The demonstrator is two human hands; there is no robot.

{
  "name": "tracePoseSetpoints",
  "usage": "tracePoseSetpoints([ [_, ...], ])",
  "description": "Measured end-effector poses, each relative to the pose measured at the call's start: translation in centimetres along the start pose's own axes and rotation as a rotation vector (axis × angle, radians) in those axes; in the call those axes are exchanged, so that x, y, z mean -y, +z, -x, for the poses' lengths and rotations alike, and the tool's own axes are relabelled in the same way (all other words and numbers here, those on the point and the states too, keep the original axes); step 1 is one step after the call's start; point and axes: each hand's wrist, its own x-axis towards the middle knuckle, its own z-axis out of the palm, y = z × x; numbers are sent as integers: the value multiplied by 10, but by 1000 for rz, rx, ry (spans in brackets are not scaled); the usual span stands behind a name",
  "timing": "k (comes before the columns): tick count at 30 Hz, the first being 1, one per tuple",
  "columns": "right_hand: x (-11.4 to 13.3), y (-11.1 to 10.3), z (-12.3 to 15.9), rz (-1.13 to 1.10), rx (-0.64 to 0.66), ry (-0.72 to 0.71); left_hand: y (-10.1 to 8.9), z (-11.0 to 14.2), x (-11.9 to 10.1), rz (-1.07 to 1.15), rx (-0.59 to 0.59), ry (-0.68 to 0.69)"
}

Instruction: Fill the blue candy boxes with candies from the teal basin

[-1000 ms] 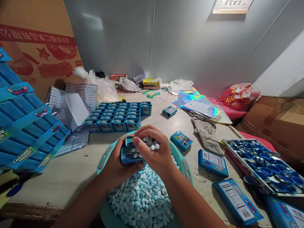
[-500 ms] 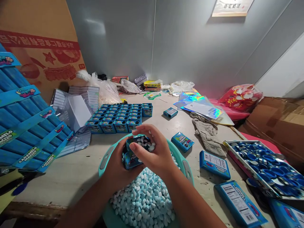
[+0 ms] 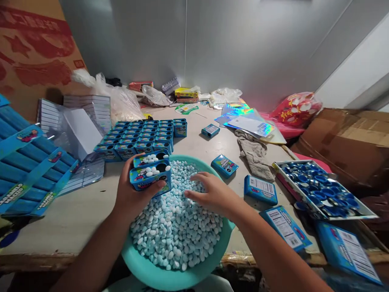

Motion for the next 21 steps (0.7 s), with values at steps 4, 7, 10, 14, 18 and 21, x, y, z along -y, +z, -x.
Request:
tracePoseSetpoints([
  [4,-5,9,-3,251,172,-92,0,0,2,-36,-1,35],
  [7,-2,13,0,279,276,-133,1,-1,2,-50,12,29],
  [10,3,19,2,249,283,-151,3,-4,0,-112,47,30],
  [14,12,35,-6,88,252,-153,7,-6,-4,-133,82,59],
  [18,16,57,-24,21,141,-136,8,-7,-4,-114,85,63],
  [21,16,65,-34,28,71,-85,6,-7,-1,-111,68,64],
])
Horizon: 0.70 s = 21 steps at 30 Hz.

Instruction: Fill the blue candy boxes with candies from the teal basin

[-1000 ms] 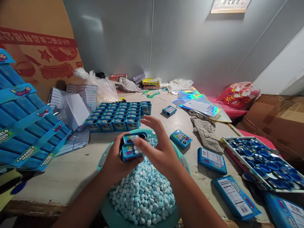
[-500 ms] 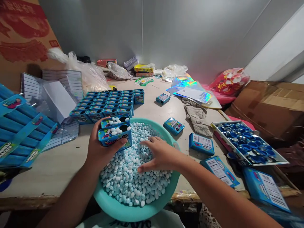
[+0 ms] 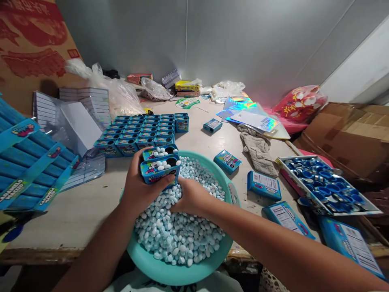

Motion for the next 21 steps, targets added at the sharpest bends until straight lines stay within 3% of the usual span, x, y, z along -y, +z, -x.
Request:
tracePoseSetpoints([
  [8,7,-18,16,-197,7,126,-7,6,2,96,-58,-45],
  [11,10,-29,33,-314,-77,30,-7,5,1,61,-58,-35],
  [15,26,-52,46,-652,-214,-88,-7,5,0,-19,27,-48],
  [18,45,-69,42,-787,-372,-215,-5,7,0,-52,115,-75],
  [21,61,-75,26,-889,-438,-273,-4,11,-2,-37,196,-60],
])
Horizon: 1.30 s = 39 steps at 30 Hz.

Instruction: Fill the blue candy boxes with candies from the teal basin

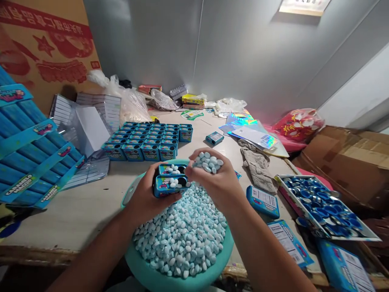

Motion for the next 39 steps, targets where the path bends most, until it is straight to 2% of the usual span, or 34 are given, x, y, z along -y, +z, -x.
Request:
tracePoseSetpoints([
  [4,-13,16,-16,-77,-53,-36,1,4,-3,-2,104,36],
  [8,-29,24,-20,-99,-72,-101,1,4,-3,-1,184,-2],
  [13,-37,26,-18,-119,-108,-112,-1,2,-1,7,169,-7],
  [19,-40,22,-13,34,-70,-154,0,3,3,-47,148,36],
  [22,-40,20,-11,29,-42,-176,0,4,4,-34,148,14],
  [25,-38,20,-9,43,-80,-211,0,3,4,-9,138,2],
  [30,-34,23,-5,-15,-28,-212,0,2,2,-1,125,55],
  [34,-32,25,-1,-25,21,-280,0,3,3,-6,122,76],
  [39,-32,27,4,46,17,-357,0,4,3,-62,99,117],
])
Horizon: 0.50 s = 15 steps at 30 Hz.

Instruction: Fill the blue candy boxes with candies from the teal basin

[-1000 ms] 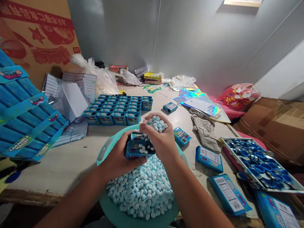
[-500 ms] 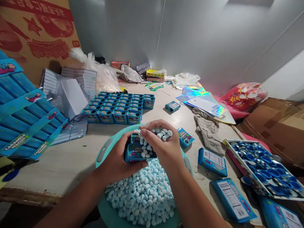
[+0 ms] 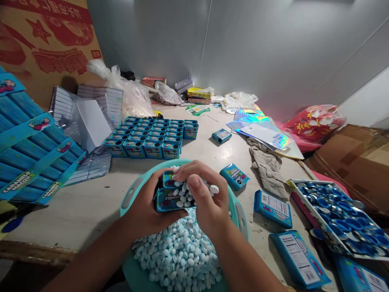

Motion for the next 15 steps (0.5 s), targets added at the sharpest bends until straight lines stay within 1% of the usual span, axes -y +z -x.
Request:
tracePoseSetpoints([
  [3,0,1,0,122,12,10,1,0,0,19,7,-26],
  [5,0,1,-1,170,30,-11,1,-1,-1,33,0,-15],
  [8,-1,-1,-4,176,74,-75,1,-1,-4,13,-24,12],
  [12,-2,-5,-5,153,84,-159,-1,0,-7,-3,-23,19],
  [15,-6,-7,-3,141,116,-150,0,1,-8,-39,-53,7],
])
